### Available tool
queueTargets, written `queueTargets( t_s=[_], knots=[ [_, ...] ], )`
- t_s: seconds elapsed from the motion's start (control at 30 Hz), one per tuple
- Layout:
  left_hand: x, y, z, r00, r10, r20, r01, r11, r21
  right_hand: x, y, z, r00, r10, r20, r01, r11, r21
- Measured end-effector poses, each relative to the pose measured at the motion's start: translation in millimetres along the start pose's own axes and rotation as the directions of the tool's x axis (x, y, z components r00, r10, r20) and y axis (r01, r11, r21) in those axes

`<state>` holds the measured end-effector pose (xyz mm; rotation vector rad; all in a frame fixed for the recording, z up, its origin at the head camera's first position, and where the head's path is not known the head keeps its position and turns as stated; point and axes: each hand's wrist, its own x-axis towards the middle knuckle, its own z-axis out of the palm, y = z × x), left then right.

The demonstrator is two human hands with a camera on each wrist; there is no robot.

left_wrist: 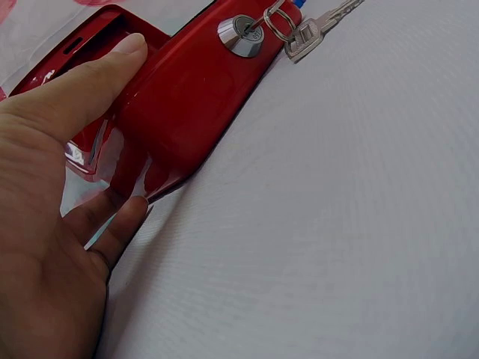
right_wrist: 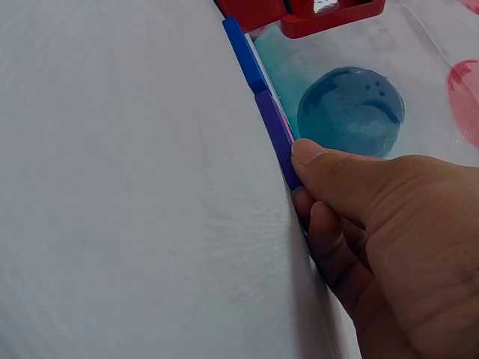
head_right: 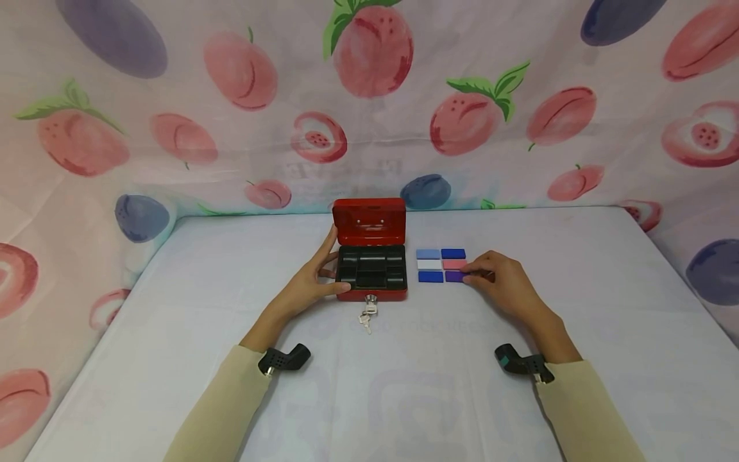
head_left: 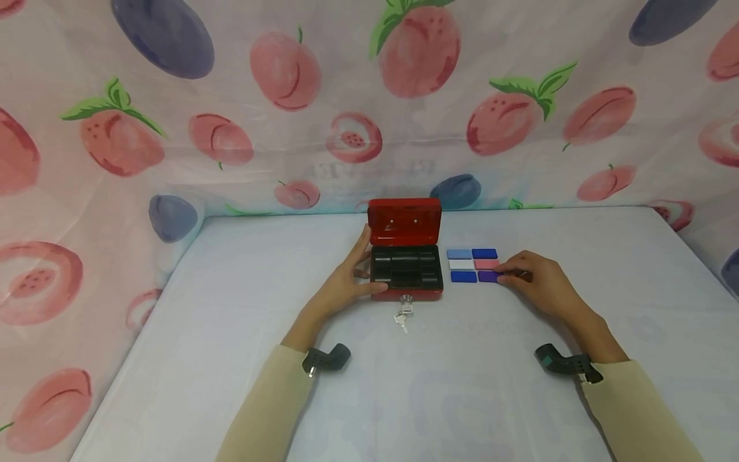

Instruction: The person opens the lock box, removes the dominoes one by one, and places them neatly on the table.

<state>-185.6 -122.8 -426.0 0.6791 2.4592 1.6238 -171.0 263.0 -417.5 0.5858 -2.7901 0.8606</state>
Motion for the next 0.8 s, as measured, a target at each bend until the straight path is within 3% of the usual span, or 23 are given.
queueTargets(
  t_s=[0.23,0.53,0.8],
  knots=[
    [-0.6,1.3,-0.7,1.000,-0.003,-0.003,0.003,1.000,0.003,0.5,-0.4,-0.2,1.000,-0.011,-0.006,0.011,1.000,-0.002],
    [-9.2,33.0,-4.3,1.000,0.001,0.017,0.000,1.000,-0.019,0.0,-1.6,-0.3,1.000,-0.008,-0.011,0.008,1.000,-0.004],
    [-1.7,0.5,0.5,1.000,-0.020,-0.006,0.020,1.000,-0.013,1.7,-4.5,-1.9,0.997,-0.038,-0.070,0.037,0.999,-0.027]
  ],
)
